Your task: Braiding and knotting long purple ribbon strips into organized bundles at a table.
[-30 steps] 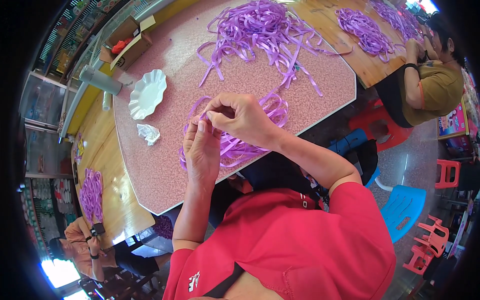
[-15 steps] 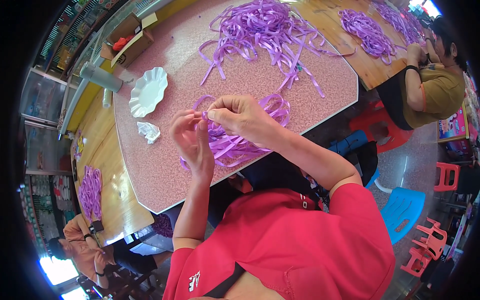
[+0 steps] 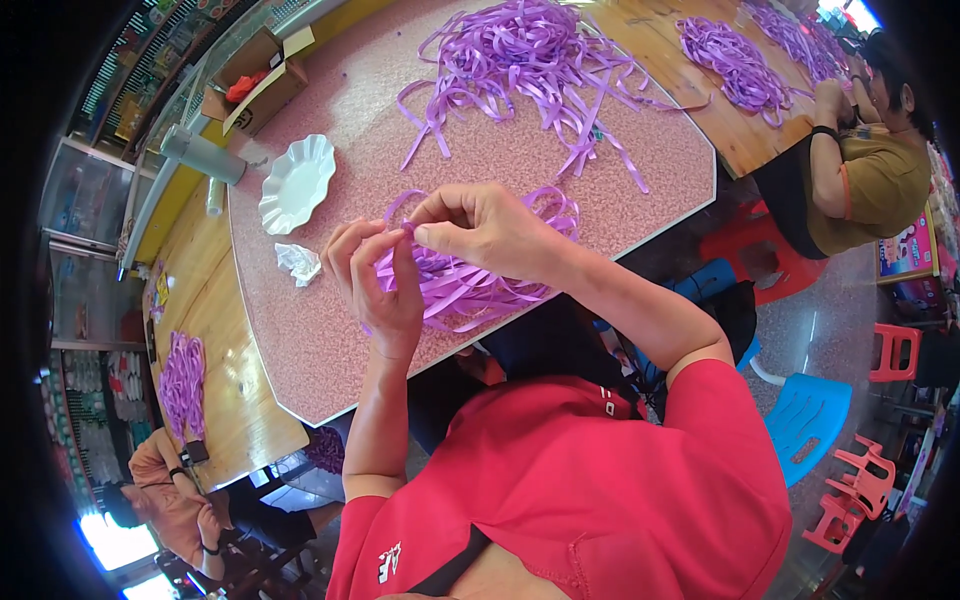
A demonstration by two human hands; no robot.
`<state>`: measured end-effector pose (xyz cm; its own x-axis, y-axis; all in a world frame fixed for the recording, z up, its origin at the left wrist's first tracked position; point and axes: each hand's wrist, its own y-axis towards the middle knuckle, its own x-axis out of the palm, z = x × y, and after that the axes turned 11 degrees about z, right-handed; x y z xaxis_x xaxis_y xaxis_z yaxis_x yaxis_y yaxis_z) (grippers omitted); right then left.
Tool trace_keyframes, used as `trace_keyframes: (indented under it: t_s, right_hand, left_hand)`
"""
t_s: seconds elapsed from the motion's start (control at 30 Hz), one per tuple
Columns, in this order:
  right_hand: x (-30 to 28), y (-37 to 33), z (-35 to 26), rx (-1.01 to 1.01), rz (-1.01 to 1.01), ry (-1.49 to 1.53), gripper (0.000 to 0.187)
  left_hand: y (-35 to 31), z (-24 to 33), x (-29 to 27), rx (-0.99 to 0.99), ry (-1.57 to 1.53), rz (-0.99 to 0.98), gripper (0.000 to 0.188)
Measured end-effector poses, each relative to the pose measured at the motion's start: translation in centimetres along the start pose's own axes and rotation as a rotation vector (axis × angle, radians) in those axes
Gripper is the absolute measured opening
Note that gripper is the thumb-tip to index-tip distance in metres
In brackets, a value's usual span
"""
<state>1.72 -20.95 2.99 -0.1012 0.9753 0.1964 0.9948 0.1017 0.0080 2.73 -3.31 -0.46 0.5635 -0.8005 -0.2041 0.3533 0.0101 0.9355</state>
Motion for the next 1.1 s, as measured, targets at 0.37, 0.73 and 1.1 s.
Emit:
trace_keyframes:
  t_s: [0.37,0.73,1.1]
  right_hand:
    - [-0.6,-0.7,-0.7,-0.427,0.115,-0.484,0.015]
    - [-1.3,-0.5,-0.5,-0.227,0.033,-0.304,0.015]
    - [-1.5,-0.2,-1.7,-0.168,0.001,-0.440,0.016]
  left_hand:
    - [-0.4,0.5,0.2,-0.177,-0.127,-0.058,0.023]
    - [-0.4,0.9,0.3,-0.181,-0.128,-0.070,0.023]
    - [-0.4,1.1,0.3,-0.166,-0.132,-0.078,0.024]
